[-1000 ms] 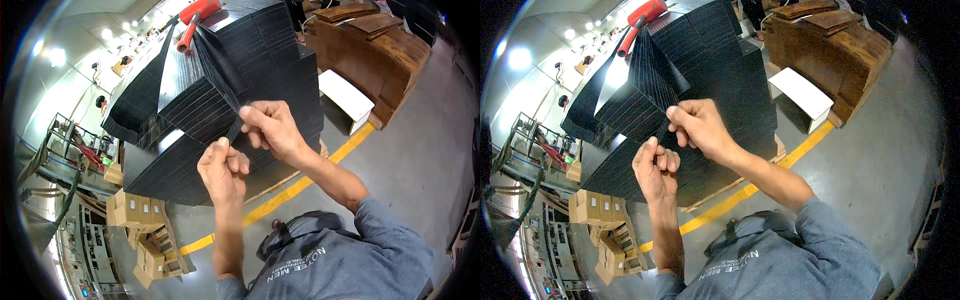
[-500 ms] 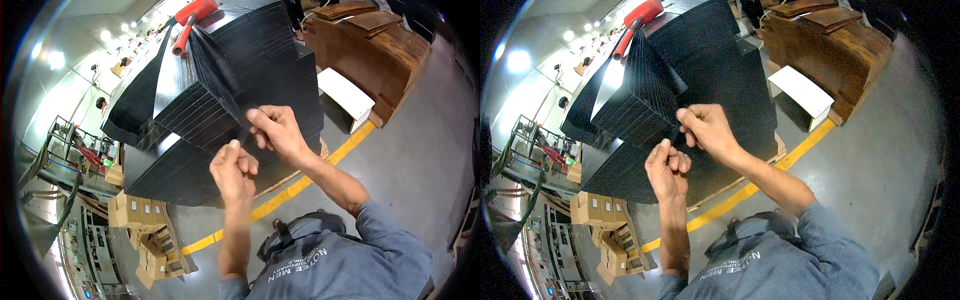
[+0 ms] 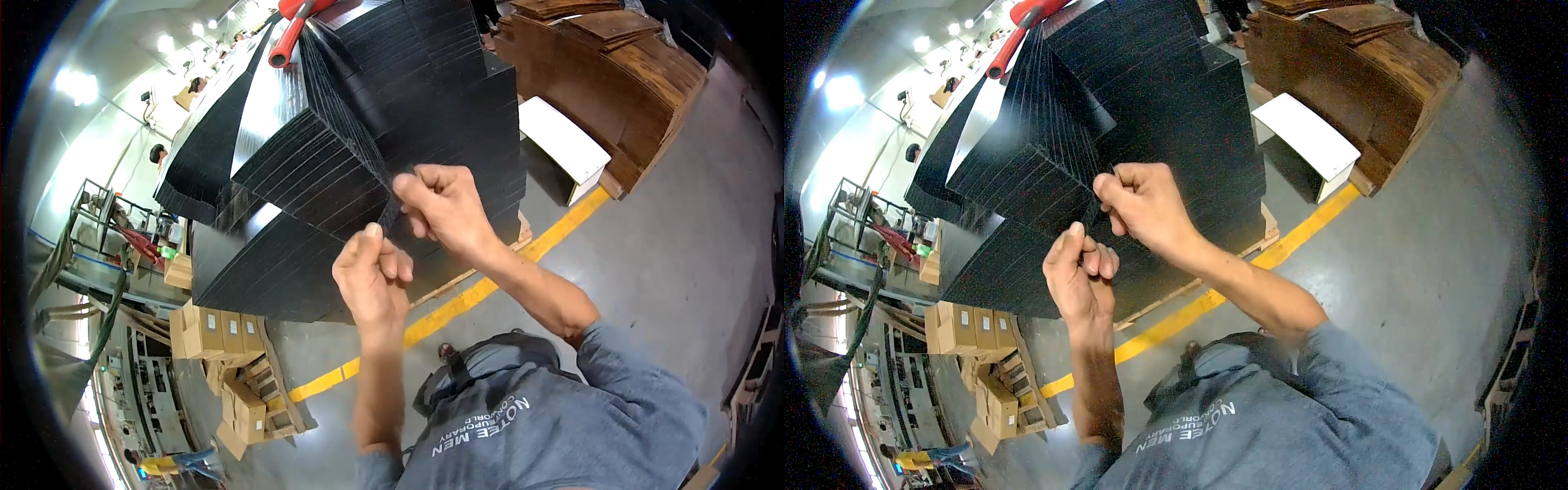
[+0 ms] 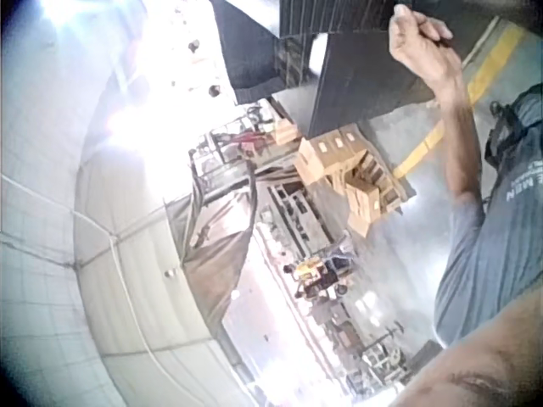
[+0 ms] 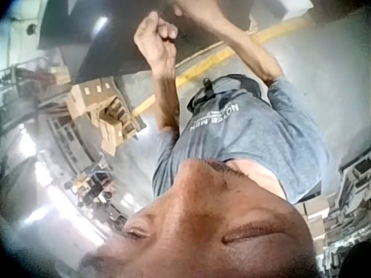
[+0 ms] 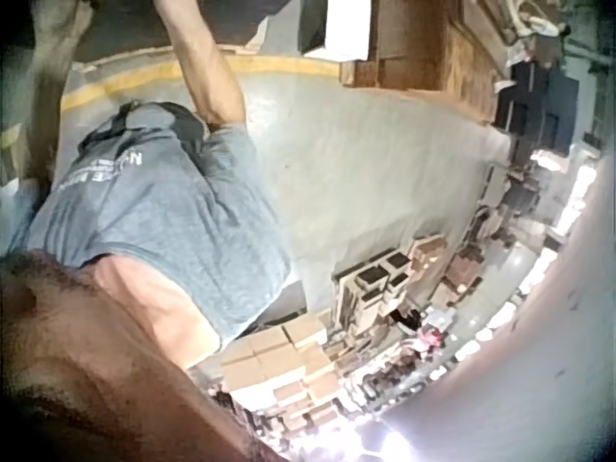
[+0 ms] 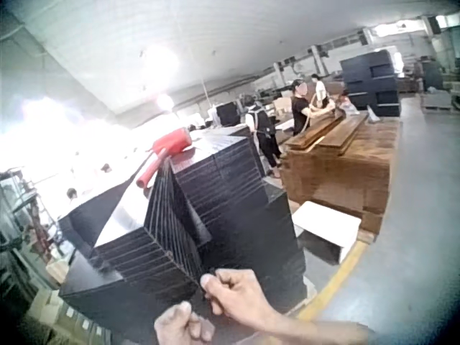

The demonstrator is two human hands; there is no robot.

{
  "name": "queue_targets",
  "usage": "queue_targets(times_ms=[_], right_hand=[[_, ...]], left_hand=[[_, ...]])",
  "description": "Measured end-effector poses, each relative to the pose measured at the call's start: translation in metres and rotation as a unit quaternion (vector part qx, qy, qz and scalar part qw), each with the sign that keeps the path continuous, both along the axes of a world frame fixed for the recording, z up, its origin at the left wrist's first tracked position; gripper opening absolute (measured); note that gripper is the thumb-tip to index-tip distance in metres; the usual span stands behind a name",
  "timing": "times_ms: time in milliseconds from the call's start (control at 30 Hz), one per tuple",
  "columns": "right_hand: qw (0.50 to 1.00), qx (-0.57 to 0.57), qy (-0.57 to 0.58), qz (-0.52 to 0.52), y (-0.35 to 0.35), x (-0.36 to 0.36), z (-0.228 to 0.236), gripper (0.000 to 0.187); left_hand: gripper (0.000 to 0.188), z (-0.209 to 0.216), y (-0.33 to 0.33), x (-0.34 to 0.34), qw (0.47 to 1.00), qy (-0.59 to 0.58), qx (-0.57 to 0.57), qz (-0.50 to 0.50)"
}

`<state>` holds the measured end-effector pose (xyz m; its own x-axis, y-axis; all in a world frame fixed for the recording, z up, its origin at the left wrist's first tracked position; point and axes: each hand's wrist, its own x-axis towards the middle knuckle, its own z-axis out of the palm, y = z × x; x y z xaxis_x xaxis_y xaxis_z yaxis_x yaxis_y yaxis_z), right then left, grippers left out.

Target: The person aligns stacked panels by hand and scrapes the edges of the panels using a blade.

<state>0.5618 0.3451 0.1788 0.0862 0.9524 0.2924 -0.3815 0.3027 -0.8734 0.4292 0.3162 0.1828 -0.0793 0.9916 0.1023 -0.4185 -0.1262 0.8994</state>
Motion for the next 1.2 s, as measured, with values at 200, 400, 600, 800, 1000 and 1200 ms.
queue_targets(times_ms=[200,400,600,800,1000,1200], right_hand=[[0.996,0.07,-0.045,0.019,0.003,0.008,0.058,0.042],[0.999,0.018,-0.04,-0.026,-0.003,0.001,0.0,0.042],[1.0,-0.008,0.007,-0.009,-0.02,-0.008,-0.004,0.041],[0.997,0.078,-0.02,-0.007,0.0,0.005,0.056,0.038],[0.997,-0.062,0.022,-0.03,-0.001,-0.003,-0.053,0.037],[0.996,-0.09,0.028,-0.007,-0.007,-0.003,-0.049,0.037]], left_hand=[[0.034,0.045,-0.001,0.001,0.994,0.018,0.104,0.003],[0.032,0.001,-0.006,0.003,0.998,0.061,-0.001,0.029],[0.03,-0.001,-0.024,-0.007,1.0,0.012,0.0,0.013],[0.033,0.042,0.0,0.001,0.995,0.018,0.097,-0.007],[0.028,-0.046,0.002,0.003,0.998,0.008,-0.054,0.016],[0.029,-0.036,-0.007,0.0,0.996,-0.01,-0.094,0.0]])
